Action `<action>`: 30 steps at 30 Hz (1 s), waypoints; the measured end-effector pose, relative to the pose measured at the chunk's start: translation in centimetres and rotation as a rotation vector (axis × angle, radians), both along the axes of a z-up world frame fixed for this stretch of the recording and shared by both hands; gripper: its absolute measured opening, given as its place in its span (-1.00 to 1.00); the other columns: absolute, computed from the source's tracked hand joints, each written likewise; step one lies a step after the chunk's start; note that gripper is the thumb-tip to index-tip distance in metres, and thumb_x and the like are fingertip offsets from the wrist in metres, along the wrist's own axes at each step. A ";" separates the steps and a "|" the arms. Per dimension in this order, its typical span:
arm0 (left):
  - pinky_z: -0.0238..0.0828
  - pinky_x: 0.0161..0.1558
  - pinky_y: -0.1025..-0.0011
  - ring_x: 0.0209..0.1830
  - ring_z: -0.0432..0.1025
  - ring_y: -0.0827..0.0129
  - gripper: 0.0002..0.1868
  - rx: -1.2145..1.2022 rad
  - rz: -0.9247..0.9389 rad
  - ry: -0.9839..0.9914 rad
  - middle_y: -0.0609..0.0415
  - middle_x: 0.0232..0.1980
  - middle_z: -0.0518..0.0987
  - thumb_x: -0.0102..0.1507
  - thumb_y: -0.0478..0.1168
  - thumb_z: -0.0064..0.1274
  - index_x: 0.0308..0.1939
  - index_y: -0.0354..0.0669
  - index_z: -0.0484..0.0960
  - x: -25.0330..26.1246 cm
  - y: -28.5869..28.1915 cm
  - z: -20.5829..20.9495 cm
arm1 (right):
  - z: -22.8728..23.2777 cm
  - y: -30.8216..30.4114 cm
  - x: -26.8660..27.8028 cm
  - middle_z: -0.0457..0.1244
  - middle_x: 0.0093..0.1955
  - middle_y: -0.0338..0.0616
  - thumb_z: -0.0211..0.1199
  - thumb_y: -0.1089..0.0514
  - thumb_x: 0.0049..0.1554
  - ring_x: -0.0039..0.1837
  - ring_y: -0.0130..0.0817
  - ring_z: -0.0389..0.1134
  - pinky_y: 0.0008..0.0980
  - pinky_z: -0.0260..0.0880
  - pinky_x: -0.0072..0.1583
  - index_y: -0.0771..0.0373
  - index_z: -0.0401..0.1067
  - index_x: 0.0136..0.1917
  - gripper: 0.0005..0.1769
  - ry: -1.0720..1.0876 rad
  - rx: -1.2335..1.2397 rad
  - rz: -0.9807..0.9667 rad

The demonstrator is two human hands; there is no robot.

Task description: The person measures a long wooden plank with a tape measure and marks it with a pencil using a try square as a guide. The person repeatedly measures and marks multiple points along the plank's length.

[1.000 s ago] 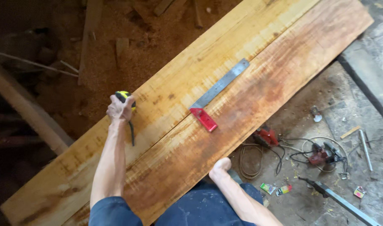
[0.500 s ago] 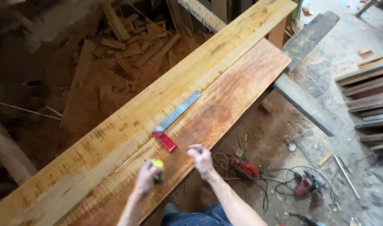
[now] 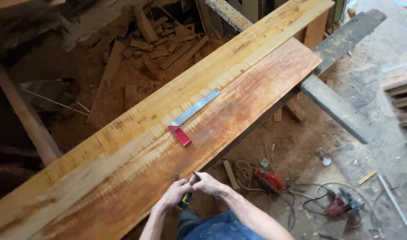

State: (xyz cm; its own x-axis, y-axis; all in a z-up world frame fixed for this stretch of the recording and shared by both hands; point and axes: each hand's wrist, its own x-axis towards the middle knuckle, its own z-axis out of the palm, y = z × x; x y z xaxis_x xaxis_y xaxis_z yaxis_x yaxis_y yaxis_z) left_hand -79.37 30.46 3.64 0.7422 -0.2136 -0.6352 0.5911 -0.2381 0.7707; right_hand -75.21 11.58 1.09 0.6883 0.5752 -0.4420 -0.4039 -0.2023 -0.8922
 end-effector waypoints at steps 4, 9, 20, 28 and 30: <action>0.42 -0.22 0.47 -0.31 0.45 0.47 -0.65 0.088 -0.102 -0.038 0.12 -0.30 0.59 0.13 -0.12 0.04 -0.01 -0.07 0.60 1.0 3.0 0.5 | -0.1 1.2 1.6 0.23 -0.30 -0.29 0.35 0.26 -0.10 -0.24 -0.41 0.20 -0.34 0.20 -0.24 0.22 0.42 -0.18 -0.81 0.150 -0.078 -0.211; 0.39 -0.26 0.42 -0.36 0.42 0.44 -0.70 0.184 -0.055 -0.087 0.12 -0.40 0.59 0.20 -0.11 0.04 -0.20 -0.27 0.72 1.5 12.2 1.8 | 3.0 -5.3 12.4 0.16 -0.42 -0.31 0.28 0.36 0.02 -0.45 -0.53 0.11 -0.48 0.02 -0.43 0.23 0.42 -0.25 -0.91 0.163 0.286 -0.871; 0.34 -0.43 0.32 -0.52 0.39 0.38 -0.55 0.200 -0.033 -0.010 0.08 -0.47 0.55 0.29 0.05 0.04 -0.25 -0.34 0.72 8.1 8.1 3.3 | -8.2 10.0 7.5 0.39 -0.27 -0.25 0.26 -0.01 0.18 -0.19 -0.50 0.36 -0.35 0.35 -0.13 0.19 0.60 -0.19 -0.73 -0.139 -0.050 -1.030; 0.30 -0.47 0.35 -0.56 0.39 0.40 -0.57 0.176 0.042 0.153 0.09 -0.49 0.55 0.26 0.04 0.12 -0.23 -0.32 0.79 9.9 9.2 3.9 | -5.0 -2.3 22.6 0.34 -0.36 -0.24 0.15 -0.03 0.19 -0.31 -0.38 0.32 -0.28 0.30 -0.25 0.14 0.50 -0.29 -0.68 -0.191 -0.026 -1.267; 0.33 -0.45 0.37 -0.55 0.41 0.41 -0.57 0.165 0.058 0.079 0.11 -0.48 0.58 0.26 0.05 0.12 -0.23 -0.31 0.78 12.3 5.8 3.0 | -6.3 2.5 19.1 0.30 -0.37 -0.20 0.15 -0.02 0.24 -0.34 -0.41 0.27 -0.29 0.28 -0.27 0.18 0.48 -0.31 -0.64 -0.218 0.037 -1.168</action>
